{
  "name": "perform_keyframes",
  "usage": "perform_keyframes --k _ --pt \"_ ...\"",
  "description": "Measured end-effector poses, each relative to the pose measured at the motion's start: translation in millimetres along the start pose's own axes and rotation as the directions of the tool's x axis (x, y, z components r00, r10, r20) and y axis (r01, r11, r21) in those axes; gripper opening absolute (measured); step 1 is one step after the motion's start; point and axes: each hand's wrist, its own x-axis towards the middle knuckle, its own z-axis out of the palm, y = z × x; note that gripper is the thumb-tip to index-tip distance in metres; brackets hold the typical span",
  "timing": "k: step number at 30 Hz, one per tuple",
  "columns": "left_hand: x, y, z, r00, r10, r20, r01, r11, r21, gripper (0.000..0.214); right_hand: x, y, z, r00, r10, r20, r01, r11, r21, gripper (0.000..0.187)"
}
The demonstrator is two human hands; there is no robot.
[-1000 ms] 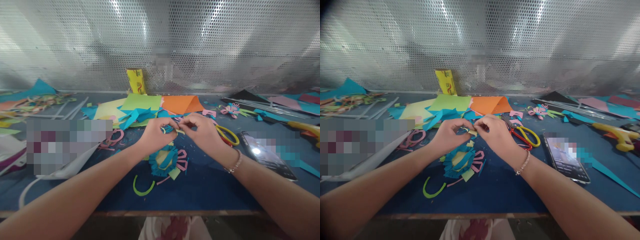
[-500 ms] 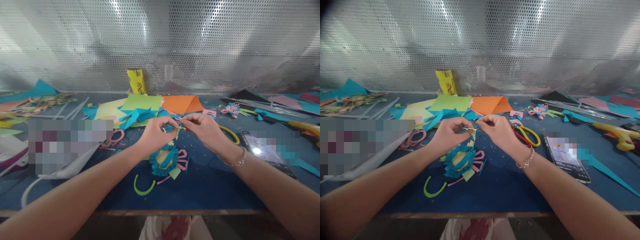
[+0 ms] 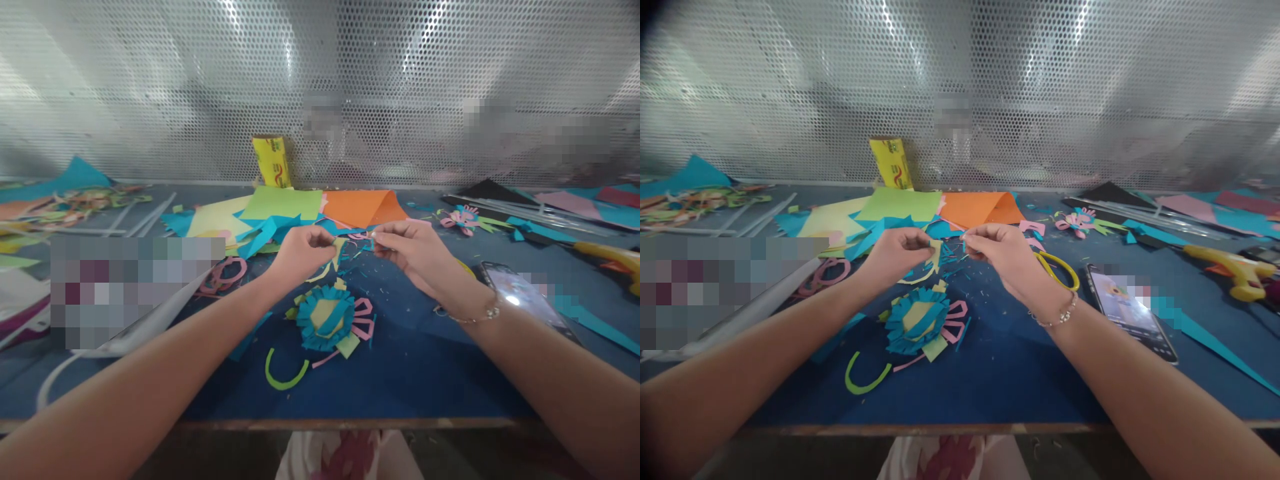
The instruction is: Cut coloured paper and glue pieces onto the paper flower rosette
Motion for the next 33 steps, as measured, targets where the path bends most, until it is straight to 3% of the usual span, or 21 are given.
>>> perform_keyframes --k 4,10,14,19,24,29,33 --pt "9.2 -12.9 -2.6 0.990 -0.119 -0.080 0.119 0.993 -0.008 0.010 2.6 3.3 -5.5 1.000 0.008 -0.008 -0.008 0.999 0.053 0.014" --pt "16.5 -28.5 -3.9 0.983 -0.160 -0.089 0.139 0.967 -0.213 0.014 3.1 4.6 -6.7 0.999 -0.048 0.001 0.048 0.998 0.043 0.015" --pt "13.1 -19.5 -1.5 0.984 -0.153 -0.091 0.117 0.940 -0.319 0.016 -1.3 2.4 -0.3 0.989 -0.146 0.003 0.146 0.989 -0.037 0.019" --pt "3.4 -0.6 2.0 0.991 -0.128 -0.045 0.101 0.918 -0.384 0.019 -3.9 1.9 1.9 0.963 -0.249 0.104 0.267 0.936 -0.229 0.016" --pt "-4.0 8.7 2.7 0.994 -0.104 0.017 0.103 0.925 -0.364 0.022 -3.2 3.6 1.3 0.956 -0.244 0.164 0.288 0.885 -0.365 0.016" --pt "-10.2 15.9 3.9 0.996 -0.030 0.084 0.054 0.953 -0.297 0.025 -6.1 1.6 5.8 0.952 -0.224 0.211 0.290 0.883 -0.369 0.013" --pt "-13.0 19.6 4.3 0.997 -0.015 0.076 0.034 0.965 -0.260 0.027 -8.0 0.4 7.6 0.953 -0.215 0.213 0.282 0.887 -0.365 0.012"
